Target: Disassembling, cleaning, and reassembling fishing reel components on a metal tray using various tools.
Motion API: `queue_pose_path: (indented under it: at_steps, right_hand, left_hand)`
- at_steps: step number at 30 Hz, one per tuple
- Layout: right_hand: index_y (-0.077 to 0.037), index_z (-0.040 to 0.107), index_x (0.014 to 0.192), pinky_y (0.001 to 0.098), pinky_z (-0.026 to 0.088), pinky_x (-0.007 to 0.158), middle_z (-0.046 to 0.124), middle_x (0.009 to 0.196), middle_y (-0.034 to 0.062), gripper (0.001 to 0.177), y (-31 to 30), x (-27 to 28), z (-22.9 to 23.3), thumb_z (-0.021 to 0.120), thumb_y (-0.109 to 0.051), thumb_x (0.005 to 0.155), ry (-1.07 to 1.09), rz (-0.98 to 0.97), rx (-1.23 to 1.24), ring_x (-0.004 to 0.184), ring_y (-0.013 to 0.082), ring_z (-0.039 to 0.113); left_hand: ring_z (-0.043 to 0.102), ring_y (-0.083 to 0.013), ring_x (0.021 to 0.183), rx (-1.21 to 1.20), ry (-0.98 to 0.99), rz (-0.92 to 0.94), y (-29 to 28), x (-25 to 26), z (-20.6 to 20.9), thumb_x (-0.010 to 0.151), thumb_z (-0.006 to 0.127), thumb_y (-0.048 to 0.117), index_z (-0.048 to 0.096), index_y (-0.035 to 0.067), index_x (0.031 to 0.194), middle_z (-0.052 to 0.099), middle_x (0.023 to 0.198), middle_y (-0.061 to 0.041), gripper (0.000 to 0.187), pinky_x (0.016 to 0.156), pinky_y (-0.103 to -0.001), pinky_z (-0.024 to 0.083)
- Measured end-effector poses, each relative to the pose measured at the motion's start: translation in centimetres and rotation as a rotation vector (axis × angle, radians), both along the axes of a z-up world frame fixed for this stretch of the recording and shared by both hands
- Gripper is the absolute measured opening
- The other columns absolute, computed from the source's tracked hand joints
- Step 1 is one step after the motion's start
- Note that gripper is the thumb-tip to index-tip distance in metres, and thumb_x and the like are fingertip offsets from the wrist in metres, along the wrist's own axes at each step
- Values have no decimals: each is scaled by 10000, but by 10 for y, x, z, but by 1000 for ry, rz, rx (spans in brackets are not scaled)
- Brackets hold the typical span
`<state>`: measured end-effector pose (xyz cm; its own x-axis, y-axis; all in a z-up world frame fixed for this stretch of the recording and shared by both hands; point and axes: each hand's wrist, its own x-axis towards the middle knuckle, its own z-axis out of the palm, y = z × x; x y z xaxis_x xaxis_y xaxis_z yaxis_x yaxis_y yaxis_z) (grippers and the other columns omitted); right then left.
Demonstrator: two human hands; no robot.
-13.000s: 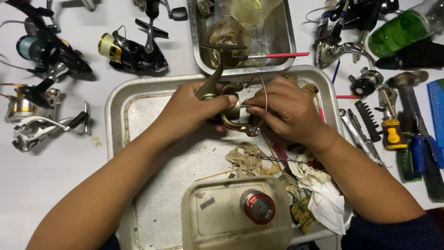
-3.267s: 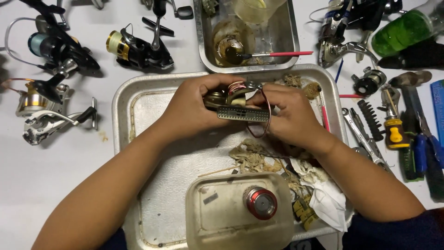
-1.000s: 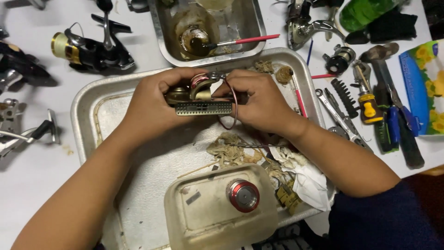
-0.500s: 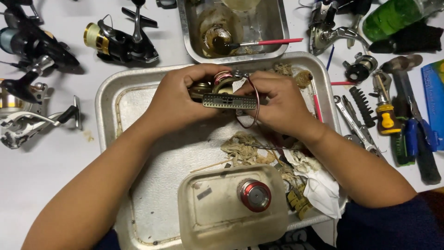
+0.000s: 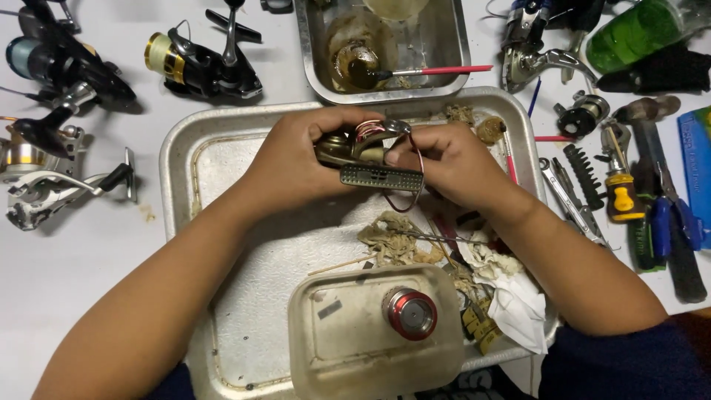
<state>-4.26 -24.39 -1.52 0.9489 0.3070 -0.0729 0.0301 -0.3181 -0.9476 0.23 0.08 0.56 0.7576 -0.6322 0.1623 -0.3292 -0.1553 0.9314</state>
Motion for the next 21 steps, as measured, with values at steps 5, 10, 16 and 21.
queue_pose_path:
  at_steps: [5,10,16,21]
  right_hand:
    - [-71,775,979,263,573,827,764,979,55,118,2,1,4,770,-173,919,-160,28,-54,911,146,710]
    - [-37,763,971,281,495,712,690,883,61,151,7,-3,12,863,-51,859,-523,31,-248,794,175,658]
    - [-85,762,905,221,543,738,750,850,-31,106,3,2,9,770,-189,922,-24,55,-63,790,59,673]
    - [-49,753,946,301,495,698,692,881,52,189,9,-4,15,888,-104,826,-545,43,-242,773,180,649]
  left_hand:
    - [681,-110,1144,-7,39,17,0,0,-1,742,862,262,690,105,1266,742,1247,-23,573,989,-251,506]
    - [681,-75,1100,20,89,50,-1,-1,2,720,856,244,702,133,1253,760,1205,16,566,953,-219,502]
    - [694,-125,1119,-4,20,-12,0,0,0,744,866,253,689,99,1262,749,1222,-32,569,968,-265,517]
    - [678,-94,1126,12,43,30,1,1,-4,740,868,241,689,122,1272,747,1232,0,574,979,-232,492]
